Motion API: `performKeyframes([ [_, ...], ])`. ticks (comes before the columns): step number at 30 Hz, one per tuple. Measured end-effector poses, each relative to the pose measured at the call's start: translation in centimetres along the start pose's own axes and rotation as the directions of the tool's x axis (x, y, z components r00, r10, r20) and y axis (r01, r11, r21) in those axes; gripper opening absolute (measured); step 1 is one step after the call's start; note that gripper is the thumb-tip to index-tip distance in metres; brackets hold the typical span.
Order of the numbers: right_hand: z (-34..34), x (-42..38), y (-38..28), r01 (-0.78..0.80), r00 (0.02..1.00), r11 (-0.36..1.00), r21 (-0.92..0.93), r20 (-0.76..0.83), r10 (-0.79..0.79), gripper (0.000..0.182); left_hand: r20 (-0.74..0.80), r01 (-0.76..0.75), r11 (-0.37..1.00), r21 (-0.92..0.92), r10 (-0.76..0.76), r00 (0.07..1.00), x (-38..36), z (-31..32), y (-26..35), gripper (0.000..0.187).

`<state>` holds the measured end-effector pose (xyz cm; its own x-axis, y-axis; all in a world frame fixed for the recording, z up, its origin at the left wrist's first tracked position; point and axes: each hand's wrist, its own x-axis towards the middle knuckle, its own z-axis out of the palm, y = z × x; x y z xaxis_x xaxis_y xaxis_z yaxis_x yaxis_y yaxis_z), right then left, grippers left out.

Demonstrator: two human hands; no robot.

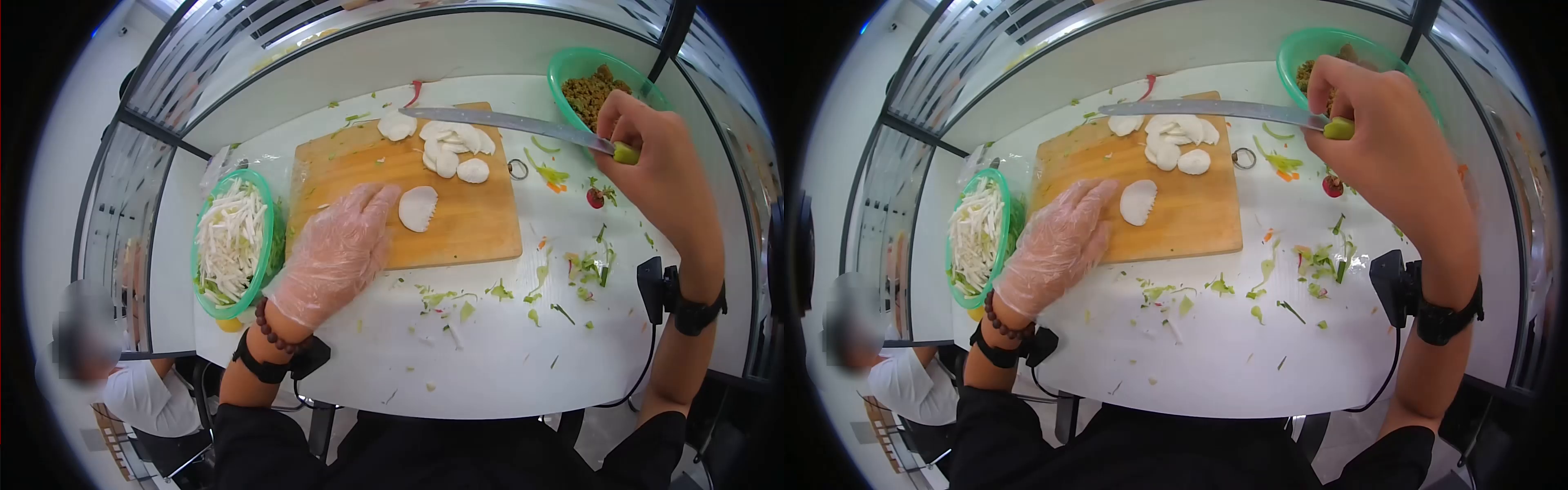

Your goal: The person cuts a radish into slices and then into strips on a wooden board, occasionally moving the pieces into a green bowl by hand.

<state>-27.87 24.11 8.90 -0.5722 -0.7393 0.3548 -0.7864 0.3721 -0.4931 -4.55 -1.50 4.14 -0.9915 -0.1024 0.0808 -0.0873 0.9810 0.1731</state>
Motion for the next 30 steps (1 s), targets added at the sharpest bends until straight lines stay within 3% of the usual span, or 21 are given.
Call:
performKeyframes([
  [3,0.6,0.1,-0.7,-0.039,0.996,0.999,-0.027,0.078,0.041,0.015,-0.079,0.074,0.996,-0.043,-0.077,0.994,0.6,1.1,1.2,0.053],
  [5,2.0,0.0,-0.8,-0.021,0.998,0.998,-0.054,0.062,0.024,0.014,-0.109,0.039,0.996,-0.08,-0.048,0.993,1.4,2.8,0.6,0.049],
  [6,2.3,-0.1,-1.7,-0.087,0.987,0.994,-0.068,0.133,0.095,0.011,-0.113,0.014,0.995,-0.094,-0.025,0.993,1.7,3.2,0.6,0.047],
  [9,4.9,-1.0,-1.7,0.053,0.991,0.997,0.057,0.119,-0.059,0.012,-0.135,-0.079,0.984,-0.16,0.057,0.989,1.2,3.2,1.4,0.038],
  [11,5.5,-1.2,-2.7,0.078,0.975,0.997,-0.03,0.21,-0.07,0.016,-0.167,-0.112,0.969,-0.222,0.075,0.983,0.3,3.2,2.0,0.037],
  [13,5.8,-1.5,-3.8,0.049,0.945,0.996,-0.073,0.328,-0.023,0.017,-0.194,-0.155,0.982,-0.104,0.133,0.972,0.0,2.9,2.2,0.041],
  [15,6.5,-1.9,-4.2,0.039,0.935,0.999,-0.03,0.352,-0.026,0.017,-0.133,-0.146,0.981,-0.125,0.129,0.983,-0.4,2.7,2.0,0.04],
  [18,6.8,-1.7,-4.7,0.039,0.918,0.999,-0.024,0.396,-0.027,0.017,-0.138,-0.02,0.984,-0.179,-0.005,0.99,0.0,3.3,2.2,0.039],
  [24,6.8,-1.5,-4.4,0.049,0.924,0.993,-0.107,0.382,-0.005,0.015,-0.226,-0.198,0.958,-0.206,0.15,0.962,0.5,3.5,-0.2,0.035],
  [27,7.0,-1.7,-5.2,-0.042,0.908,0.987,-0.158,0.406,0.103,0.014,-0.241,-0.193,0.971,-0.144,0.155,0.958,-0.1,3.0,0.6,0.032],
  [30,7.1,-2.5,-6.3,-0.022,0.878,0.986,-0.168,0.469,0.099,0.015,-0.153,-0.23,0.965,-0.125,0.21,0.966,-0.9,3.2,1.8,0.034],
])
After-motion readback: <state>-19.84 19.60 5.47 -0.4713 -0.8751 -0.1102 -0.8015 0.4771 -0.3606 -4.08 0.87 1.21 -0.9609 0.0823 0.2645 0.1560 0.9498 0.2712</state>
